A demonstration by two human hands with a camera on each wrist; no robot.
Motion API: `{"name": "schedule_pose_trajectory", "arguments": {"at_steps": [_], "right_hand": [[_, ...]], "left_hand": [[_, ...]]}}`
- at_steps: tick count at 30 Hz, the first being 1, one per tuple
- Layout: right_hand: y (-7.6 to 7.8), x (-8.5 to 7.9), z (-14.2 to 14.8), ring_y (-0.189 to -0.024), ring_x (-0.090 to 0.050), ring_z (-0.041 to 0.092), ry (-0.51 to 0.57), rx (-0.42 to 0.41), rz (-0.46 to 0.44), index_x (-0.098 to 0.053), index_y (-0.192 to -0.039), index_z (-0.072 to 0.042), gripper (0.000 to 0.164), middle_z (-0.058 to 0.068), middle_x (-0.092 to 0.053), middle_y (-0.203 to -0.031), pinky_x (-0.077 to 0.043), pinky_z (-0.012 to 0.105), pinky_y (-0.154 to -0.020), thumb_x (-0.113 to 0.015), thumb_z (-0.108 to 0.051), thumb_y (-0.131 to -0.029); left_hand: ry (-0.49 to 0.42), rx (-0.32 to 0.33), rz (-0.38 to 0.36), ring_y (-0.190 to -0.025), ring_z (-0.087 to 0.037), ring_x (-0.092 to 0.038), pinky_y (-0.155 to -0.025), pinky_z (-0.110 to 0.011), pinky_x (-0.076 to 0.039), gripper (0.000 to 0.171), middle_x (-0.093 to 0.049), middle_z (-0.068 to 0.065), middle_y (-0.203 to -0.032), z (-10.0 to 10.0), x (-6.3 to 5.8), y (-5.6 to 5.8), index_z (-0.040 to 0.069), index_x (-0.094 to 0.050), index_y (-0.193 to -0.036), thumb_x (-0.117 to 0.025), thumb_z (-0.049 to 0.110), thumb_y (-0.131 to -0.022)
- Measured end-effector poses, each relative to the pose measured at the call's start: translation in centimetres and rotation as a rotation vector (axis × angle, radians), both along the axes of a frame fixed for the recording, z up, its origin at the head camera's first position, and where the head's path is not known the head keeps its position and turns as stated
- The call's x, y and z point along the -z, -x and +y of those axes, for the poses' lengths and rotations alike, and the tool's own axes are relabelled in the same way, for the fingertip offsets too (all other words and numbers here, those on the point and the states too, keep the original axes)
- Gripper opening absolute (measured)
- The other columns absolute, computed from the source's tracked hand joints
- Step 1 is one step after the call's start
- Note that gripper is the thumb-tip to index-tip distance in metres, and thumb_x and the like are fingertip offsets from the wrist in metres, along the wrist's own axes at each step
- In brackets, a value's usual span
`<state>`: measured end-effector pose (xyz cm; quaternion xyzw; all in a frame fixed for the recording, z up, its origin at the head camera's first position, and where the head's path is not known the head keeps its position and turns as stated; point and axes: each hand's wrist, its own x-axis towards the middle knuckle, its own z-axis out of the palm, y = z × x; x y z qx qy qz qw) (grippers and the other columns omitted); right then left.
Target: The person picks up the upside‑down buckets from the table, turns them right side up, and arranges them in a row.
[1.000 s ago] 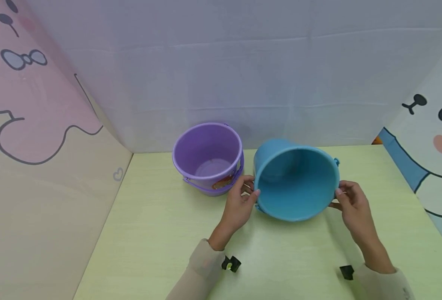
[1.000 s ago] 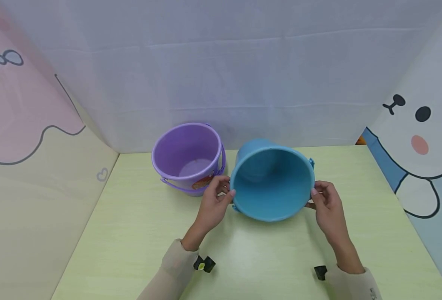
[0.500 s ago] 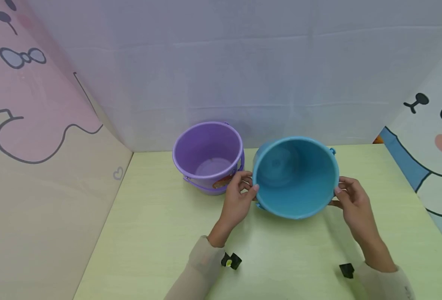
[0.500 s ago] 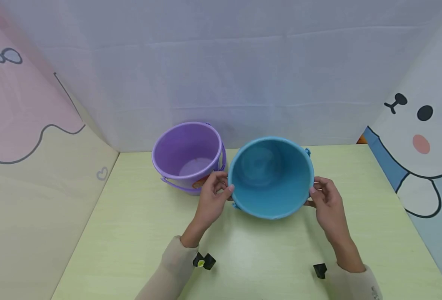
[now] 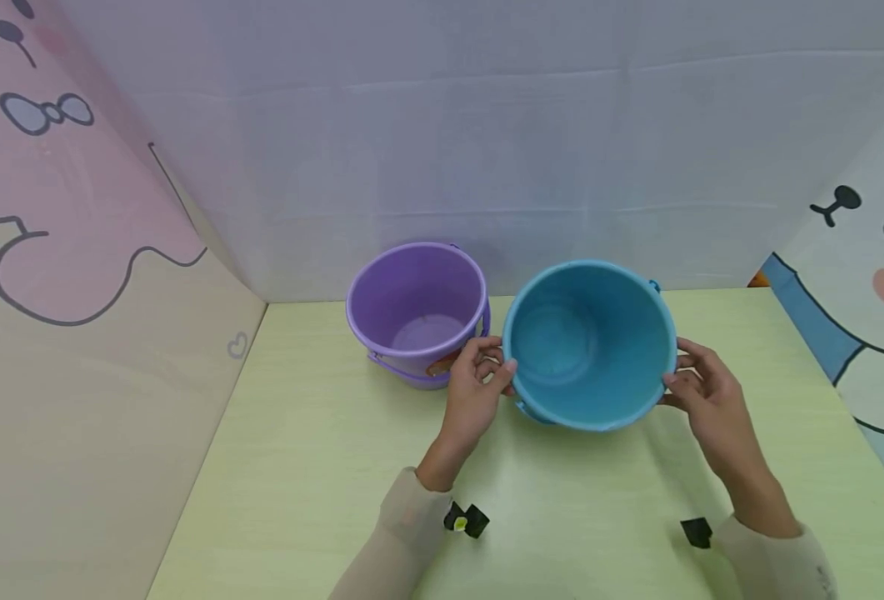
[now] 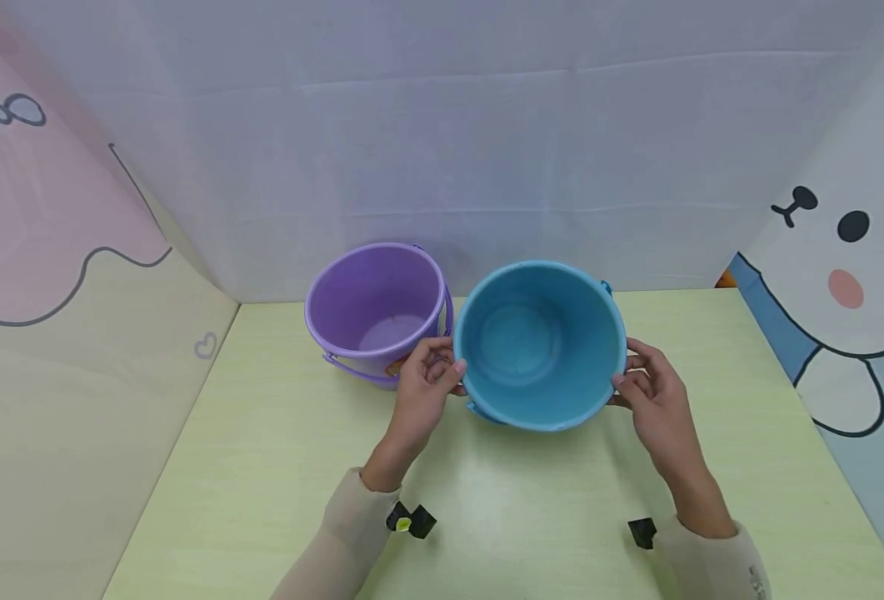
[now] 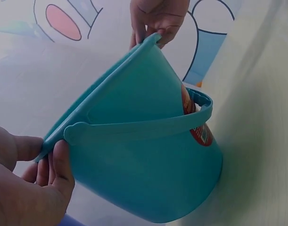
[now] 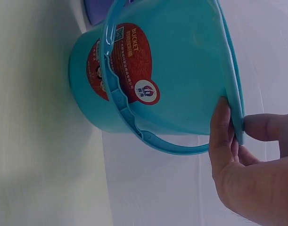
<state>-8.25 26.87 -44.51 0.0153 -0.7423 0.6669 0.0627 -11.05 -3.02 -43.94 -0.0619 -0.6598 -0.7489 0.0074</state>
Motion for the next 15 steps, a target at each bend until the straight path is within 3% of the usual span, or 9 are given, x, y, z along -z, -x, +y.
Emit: {"name": "schedule_pose_trajectory", "arguments": {"at_steps": [9, 15], "right_hand": [[0.6, -0.5, 0.2, -0.094, -0.068, 0.001, 0.025, 0.004, 0.000, -0.043, -0.157, 0.000, 0.051, -0.002, -0.058, -0.117, -0.061, 0.017, -0.076, -0.057, -0.007, -0.109], [1.1, -1.0, 0.4, -0.095, -0.067, 0.001, -0.052, 0.011, -0.021, -0.041, -0.159, 0.000, 0.051, -0.002, -0.056, -0.118, -0.060, 0.016, -0.076, -0.054, -0.011, -0.111]], "left_hand": [[-0.014, 0.000, -0.048, -0.092, -0.015, -0.065, -0.079, -0.026, -0.060, 0.053, -0.060, -0.019, -0.119, 0.2, -0.4, 0.1, -0.005, -0.057, -0.144, -0.070, -0.011, -0.093], [-0.046, 0.009, -0.088, -0.097, -0.020, -0.065, -0.077, -0.022, -0.057, 0.063, -0.058, -0.028, -0.127, 0.5, -0.6, 0.4, -0.001, -0.055, -0.148, -0.070, -0.015, -0.088]]}}
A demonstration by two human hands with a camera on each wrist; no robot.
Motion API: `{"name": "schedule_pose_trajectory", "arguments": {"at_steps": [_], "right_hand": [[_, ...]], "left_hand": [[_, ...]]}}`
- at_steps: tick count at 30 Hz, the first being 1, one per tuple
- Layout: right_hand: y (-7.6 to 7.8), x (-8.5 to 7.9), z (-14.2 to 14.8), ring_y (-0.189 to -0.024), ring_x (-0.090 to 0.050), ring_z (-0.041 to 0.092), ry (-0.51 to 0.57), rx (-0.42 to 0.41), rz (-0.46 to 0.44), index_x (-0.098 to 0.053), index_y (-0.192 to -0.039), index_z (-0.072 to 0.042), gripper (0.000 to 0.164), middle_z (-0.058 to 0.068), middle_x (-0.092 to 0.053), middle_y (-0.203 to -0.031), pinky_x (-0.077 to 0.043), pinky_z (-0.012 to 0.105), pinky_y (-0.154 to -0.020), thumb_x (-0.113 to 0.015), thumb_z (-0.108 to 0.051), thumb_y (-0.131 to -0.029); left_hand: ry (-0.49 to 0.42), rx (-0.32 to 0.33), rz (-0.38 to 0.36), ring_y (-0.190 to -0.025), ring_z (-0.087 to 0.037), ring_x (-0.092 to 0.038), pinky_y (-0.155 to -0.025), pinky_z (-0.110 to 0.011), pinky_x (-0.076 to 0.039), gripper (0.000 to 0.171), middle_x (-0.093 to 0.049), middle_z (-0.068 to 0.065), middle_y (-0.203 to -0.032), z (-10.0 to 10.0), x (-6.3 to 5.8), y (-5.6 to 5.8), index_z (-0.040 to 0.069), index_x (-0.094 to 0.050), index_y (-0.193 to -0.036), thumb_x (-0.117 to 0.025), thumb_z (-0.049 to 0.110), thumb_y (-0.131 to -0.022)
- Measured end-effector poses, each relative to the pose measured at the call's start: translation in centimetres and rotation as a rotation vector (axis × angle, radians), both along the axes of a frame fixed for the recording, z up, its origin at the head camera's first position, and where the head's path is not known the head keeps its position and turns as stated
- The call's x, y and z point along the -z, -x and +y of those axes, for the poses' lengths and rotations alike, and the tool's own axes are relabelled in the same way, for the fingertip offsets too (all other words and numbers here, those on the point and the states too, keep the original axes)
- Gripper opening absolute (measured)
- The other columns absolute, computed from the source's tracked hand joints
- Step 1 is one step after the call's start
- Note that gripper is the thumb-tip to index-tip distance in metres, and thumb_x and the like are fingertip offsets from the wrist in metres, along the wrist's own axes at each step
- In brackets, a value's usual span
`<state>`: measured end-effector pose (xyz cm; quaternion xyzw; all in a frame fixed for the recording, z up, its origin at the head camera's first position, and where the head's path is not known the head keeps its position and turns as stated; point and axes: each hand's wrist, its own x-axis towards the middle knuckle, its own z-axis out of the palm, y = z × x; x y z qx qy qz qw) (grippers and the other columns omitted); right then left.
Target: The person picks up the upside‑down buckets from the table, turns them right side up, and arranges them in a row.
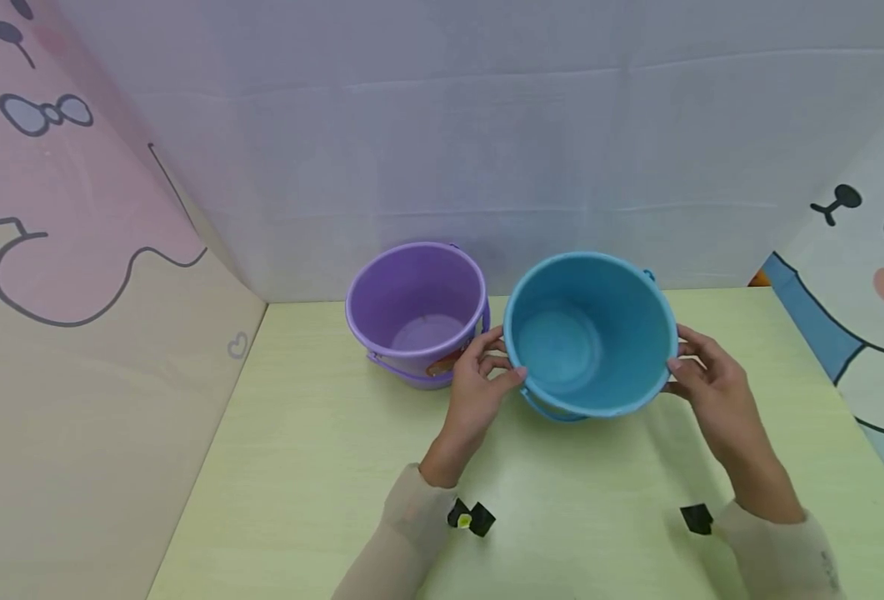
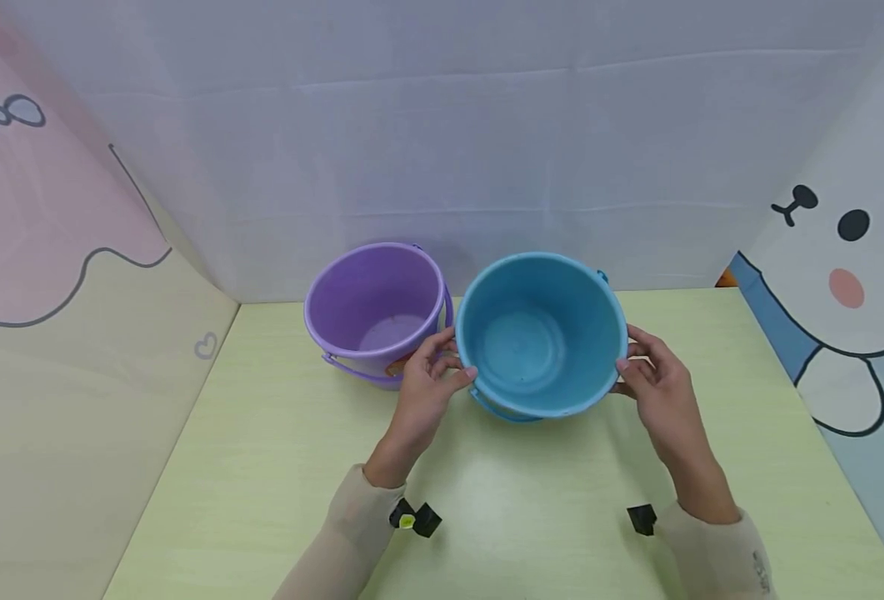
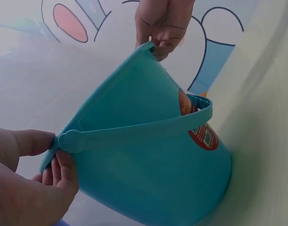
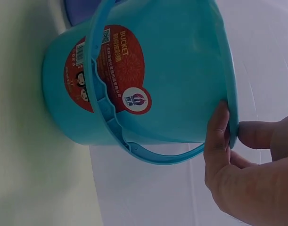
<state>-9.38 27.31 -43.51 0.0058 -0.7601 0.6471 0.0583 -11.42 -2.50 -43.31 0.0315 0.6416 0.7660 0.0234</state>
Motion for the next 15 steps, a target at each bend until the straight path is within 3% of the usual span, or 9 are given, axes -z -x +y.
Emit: {"name": "schedule_pose_trajectory", "arguments": {"at_steps": [6, 9, 15], "right_hand": [[0.7, -0.6, 0.3, -0.094, -0.066, 0.004, 0.075, -0.028, -0.029, -0.045, -0.158, -0.003, 0.050, 0.000, -0.055, -0.117, -0.060, 0.016, -0.077, -0.056, -0.010, -0.110], [0.9, -0.7, 0.4, -0.093, -0.067, 0.005, 0.133, -0.047, -0.027, -0.046, -0.157, -0.003, 0.051, 0.002, -0.055, -0.117, -0.061, 0.017, -0.078, -0.059, -0.008, -0.108], [1.4, -0.8, 0.3, -0.094, -0.066, 0.006, 0.118, -0.034, -0.037, -0.042, -0.159, 0.000, 0.054, 0.002, -0.054, -0.119, -0.060, 0.016, -0.078, -0.059, -0.011, -0.109]], "left_hand": [[-0.047, -0.010, -0.060, -0.098, -0.016, -0.064, -0.082, -0.022, -0.057, 0.062, -0.054, -0.029, -0.133, 0.3, 0.0, 0.4, 0.001, -0.053, -0.151, -0.068, -0.015, -0.092], [-0.072, -0.020, -0.086, -0.098, -0.014, -0.064, -0.084, -0.022, -0.057, 0.062, -0.056, -0.024, -0.130, 0.5, -0.1, 0.6, 0.000, -0.052, -0.151, -0.067, -0.015, -0.093], [-0.138, -0.036, -0.124, -0.098, -0.015, -0.064, -0.086, -0.022, -0.057, 0.061, -0.056, -0.014, -0.122, 0.8, -0.1, 1.2, -0.003, -0.051, -0.152, -0.067, -0.015, -0.094]]}}
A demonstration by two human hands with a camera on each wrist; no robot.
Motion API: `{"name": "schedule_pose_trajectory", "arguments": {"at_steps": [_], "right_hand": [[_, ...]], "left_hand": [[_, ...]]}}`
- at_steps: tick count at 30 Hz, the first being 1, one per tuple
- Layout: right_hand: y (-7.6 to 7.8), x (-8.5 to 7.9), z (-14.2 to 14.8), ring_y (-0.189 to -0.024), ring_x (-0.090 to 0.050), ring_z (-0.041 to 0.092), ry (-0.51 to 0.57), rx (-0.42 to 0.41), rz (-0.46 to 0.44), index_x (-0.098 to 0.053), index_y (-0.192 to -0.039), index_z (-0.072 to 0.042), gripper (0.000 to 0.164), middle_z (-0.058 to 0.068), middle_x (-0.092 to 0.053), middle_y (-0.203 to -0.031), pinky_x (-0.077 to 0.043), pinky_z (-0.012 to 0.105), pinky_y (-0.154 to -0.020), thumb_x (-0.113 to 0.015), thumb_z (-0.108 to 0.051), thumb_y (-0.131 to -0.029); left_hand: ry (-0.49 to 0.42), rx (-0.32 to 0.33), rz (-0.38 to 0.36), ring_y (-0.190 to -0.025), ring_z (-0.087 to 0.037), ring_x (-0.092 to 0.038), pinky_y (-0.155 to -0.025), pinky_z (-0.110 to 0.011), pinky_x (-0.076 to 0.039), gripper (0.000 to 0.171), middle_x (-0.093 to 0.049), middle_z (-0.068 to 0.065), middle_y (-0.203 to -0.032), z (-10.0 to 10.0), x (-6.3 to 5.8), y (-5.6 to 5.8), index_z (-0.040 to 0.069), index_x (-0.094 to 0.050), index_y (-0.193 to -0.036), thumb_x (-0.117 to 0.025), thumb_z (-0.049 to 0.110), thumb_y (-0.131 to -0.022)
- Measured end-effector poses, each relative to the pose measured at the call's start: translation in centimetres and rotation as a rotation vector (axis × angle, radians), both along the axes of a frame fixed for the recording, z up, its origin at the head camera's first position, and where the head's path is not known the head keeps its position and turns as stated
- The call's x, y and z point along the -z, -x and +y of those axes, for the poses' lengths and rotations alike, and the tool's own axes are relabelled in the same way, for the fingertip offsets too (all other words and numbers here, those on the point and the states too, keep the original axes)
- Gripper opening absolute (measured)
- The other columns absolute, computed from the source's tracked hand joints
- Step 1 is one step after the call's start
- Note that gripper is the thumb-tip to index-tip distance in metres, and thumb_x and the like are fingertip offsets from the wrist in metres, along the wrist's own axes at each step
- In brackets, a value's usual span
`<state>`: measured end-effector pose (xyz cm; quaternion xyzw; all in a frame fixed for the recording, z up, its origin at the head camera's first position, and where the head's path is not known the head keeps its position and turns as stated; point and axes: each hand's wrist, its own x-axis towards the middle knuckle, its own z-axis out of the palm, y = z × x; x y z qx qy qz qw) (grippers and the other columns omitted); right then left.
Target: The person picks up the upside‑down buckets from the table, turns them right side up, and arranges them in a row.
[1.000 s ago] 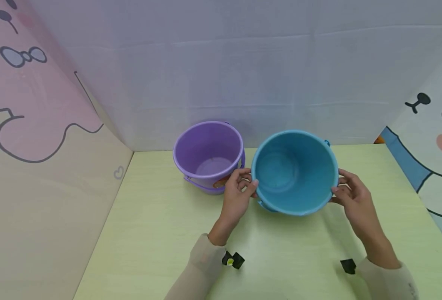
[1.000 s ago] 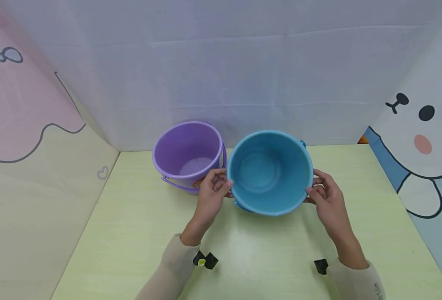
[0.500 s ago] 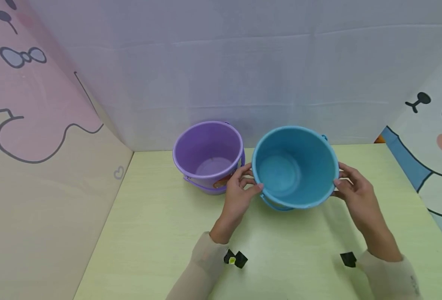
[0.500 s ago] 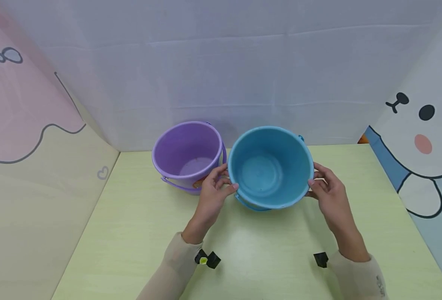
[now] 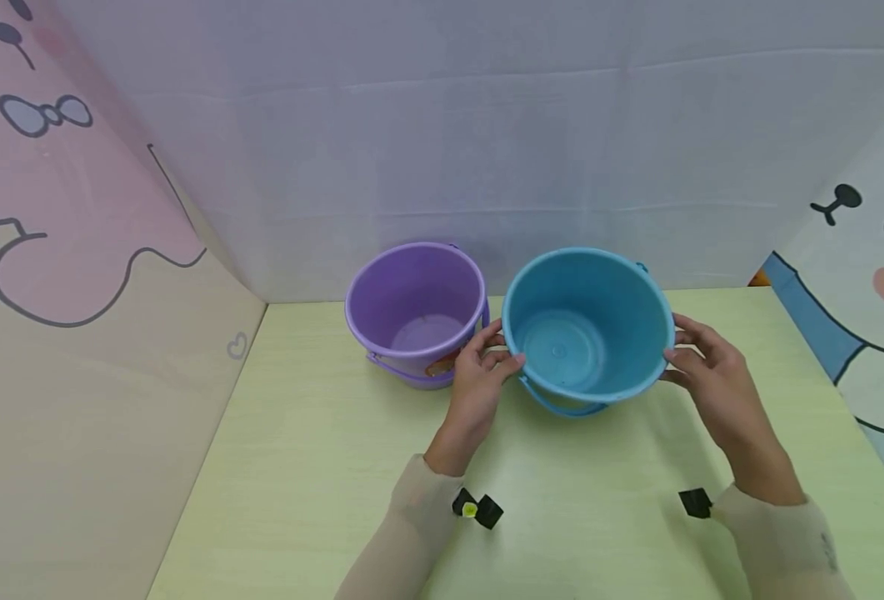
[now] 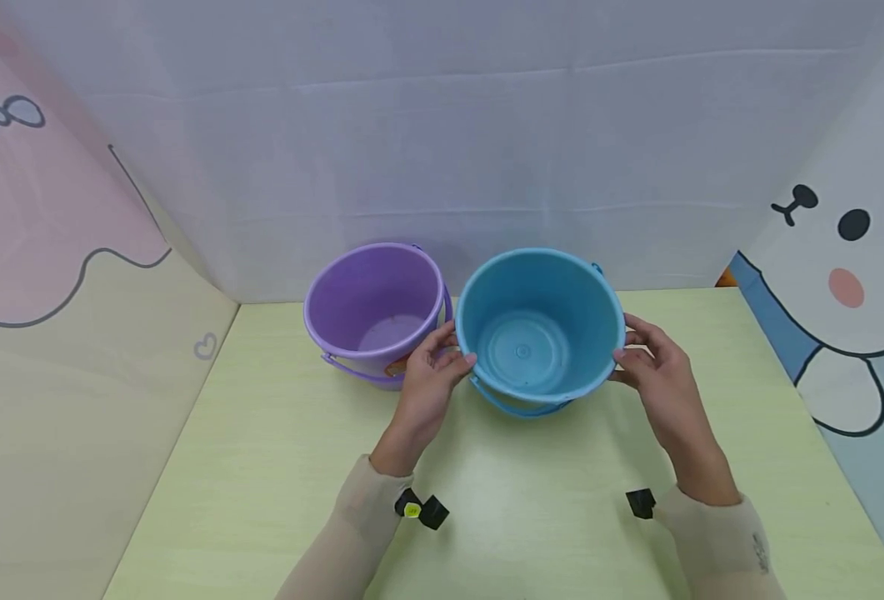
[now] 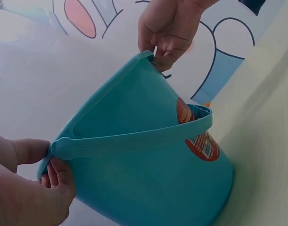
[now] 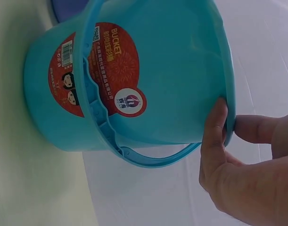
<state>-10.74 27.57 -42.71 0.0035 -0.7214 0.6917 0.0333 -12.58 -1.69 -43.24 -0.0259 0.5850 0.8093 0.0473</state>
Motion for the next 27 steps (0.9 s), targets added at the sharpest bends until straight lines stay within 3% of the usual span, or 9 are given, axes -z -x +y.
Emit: {"name": "schedule_pose_trajectory", "arguments": {"at_steps": [6, 19, 27], "right_hand": [[0.6, 0.1, 0.0, -0.094, -0.067, 0.006, -0.018, 0.002, 0.001, -0.039, -0.160, 0.002, 0.056, 0.002, -0.052, -0.121, -0.061, 0.016, -0.078, -0.058, -0.012, -0.109], [2.1, 0.2, -0.1, -0.099, -0.065, 0.008, 0.133, -0.004, -0.005, -0.039, -0.158, 0.005, 0.056, 0.004, -0.052, -0.121, -0.061, 0.018, -0.078, -0.060, -0.011, -0.108], [2.7, 0.2, 0.1, -0.100, -0.063, 0.010, 0.195, -0.015, -0.020, -0.043, -0.156, 0.003, 0.052, 0.005, -0.050, -0.121, -0.062, 0.020, -0.077, -0.060, -0.009, -0.108]], "left_hand": [[-0.094, -0.033, -0.049, -0.092, -0.012, -0.062, -0.084, -0.021, -0.057, 0.061, -0.055, -0.009, -0.116, 0.4, 0.0, 0.4, -0.003, -0.051, -0.151, -0.065, -0.017, -0.093], [-0.231, -0.087, -0.050, -0.087, -0.011, -0.061, -0.079, -0.020, -0.055, 0.057, -0.055, -0.006, -0.108, 1.1, 0.4, 1.9, -0.007, -0.054, -0.146, -0.064, -0.017, -0.091], [-0.310, -0.103, -0.099, -0.097, -0.016, -0.058, -0.082, -0.021, -0.055, 0.056, -0.056, -0.007, -0.109, 1.3, 0.4, 2.5, -0.006, -0.055, -0.146, -0.062, -0.019, -0.091]]}}
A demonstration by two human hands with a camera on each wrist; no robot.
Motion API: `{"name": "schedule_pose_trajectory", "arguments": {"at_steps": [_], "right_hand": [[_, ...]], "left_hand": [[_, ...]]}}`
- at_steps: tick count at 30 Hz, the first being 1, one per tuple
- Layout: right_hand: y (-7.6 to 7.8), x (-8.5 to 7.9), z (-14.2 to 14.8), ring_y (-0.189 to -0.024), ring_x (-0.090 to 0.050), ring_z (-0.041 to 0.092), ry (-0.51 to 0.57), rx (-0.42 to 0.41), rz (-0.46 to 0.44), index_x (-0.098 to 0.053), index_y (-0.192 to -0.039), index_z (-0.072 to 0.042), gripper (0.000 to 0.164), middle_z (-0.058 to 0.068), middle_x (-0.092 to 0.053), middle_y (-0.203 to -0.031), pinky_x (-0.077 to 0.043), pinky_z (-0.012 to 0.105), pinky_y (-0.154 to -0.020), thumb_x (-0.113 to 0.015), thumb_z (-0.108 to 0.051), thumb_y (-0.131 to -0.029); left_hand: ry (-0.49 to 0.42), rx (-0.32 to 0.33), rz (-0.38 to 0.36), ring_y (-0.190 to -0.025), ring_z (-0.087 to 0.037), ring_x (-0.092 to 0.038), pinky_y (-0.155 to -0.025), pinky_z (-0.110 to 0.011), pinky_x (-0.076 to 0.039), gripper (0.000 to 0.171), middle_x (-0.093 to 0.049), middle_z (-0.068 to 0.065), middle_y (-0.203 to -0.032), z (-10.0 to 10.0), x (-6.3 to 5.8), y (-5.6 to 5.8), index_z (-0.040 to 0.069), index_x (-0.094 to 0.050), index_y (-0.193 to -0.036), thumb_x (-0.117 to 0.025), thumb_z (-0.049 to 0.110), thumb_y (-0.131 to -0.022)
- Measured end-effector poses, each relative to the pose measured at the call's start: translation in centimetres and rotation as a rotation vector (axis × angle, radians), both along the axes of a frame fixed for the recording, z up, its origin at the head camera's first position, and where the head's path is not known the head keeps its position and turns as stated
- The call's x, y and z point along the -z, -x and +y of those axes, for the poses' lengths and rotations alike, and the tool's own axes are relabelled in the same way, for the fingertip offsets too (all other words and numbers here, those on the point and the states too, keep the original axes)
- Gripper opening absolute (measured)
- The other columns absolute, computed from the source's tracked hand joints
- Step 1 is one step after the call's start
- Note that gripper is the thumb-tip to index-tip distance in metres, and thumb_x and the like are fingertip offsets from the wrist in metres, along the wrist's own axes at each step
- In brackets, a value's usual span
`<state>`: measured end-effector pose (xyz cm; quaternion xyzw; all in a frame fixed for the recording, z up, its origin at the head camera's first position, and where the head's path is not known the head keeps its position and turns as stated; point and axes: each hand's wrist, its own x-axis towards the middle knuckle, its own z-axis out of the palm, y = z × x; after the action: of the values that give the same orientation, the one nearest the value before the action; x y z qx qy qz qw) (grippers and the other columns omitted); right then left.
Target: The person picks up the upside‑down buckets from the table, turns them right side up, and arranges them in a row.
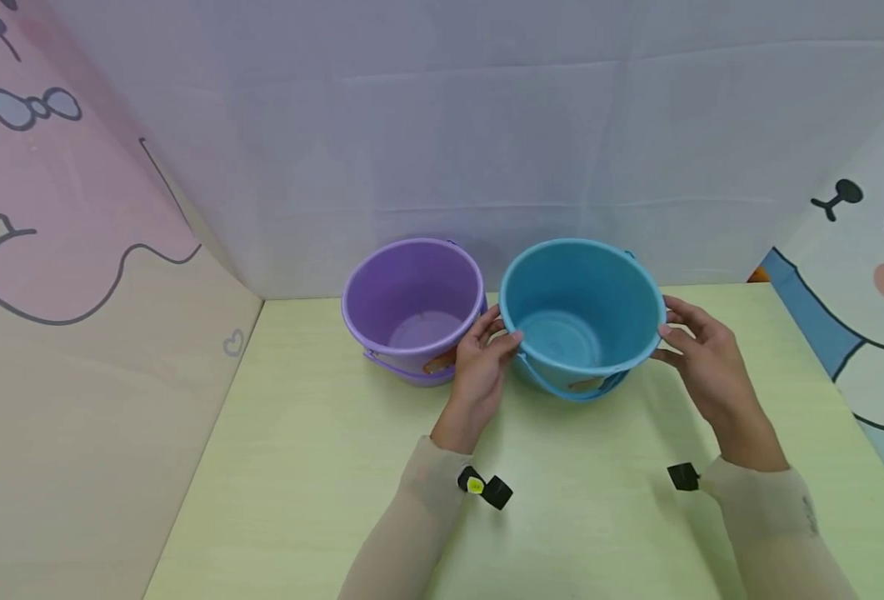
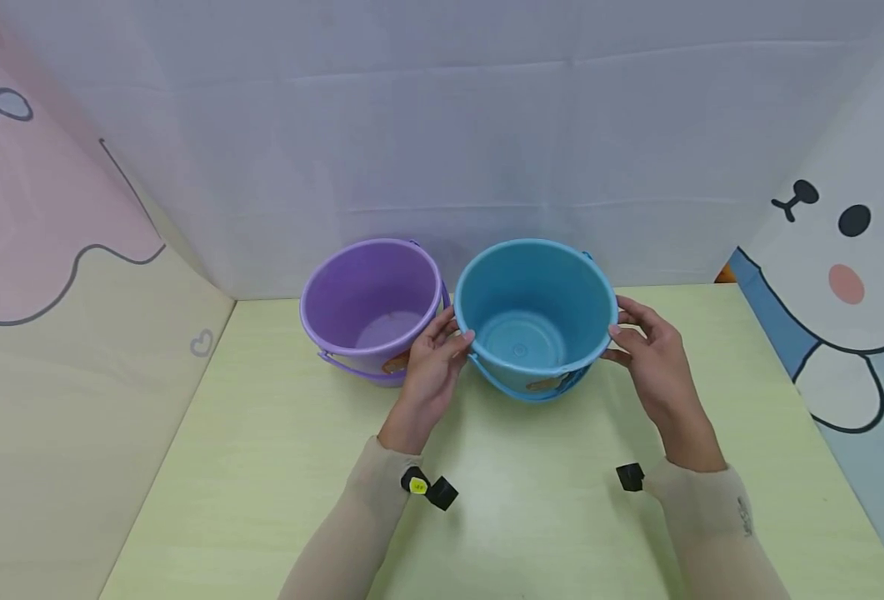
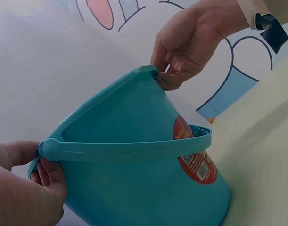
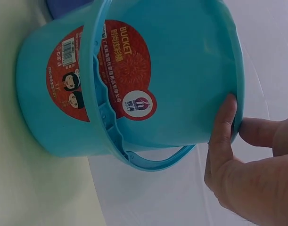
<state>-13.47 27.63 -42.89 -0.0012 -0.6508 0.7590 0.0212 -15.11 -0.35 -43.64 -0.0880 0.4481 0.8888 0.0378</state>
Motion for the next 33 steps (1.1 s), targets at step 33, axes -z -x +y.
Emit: {"name": "schedule_pose_trajectory", "arguments": {"at_steps": [33], "right_hand": [[1.4, -0.3, -1.0, -0.101, -0.063, 0.011, 0.031, 0.033, -0.001, -0.044, -0.154, 0.005, 0.053, 0.006, -0.050, -0.121, -0.062, 0.020, -0.077, -0.061, -0.011, -0.107]], "left_hand": [[-0.078, -0.059, -0.058, -0.092, -0.013, -0.059, -0.078, -0.020, -0.054, 0.053, -0.058, -0.006, -0.109, 0.0, 0.3, 1.0, -0.007, -0.054, -0.145, -0.060, -0.020, -0.094]]}}
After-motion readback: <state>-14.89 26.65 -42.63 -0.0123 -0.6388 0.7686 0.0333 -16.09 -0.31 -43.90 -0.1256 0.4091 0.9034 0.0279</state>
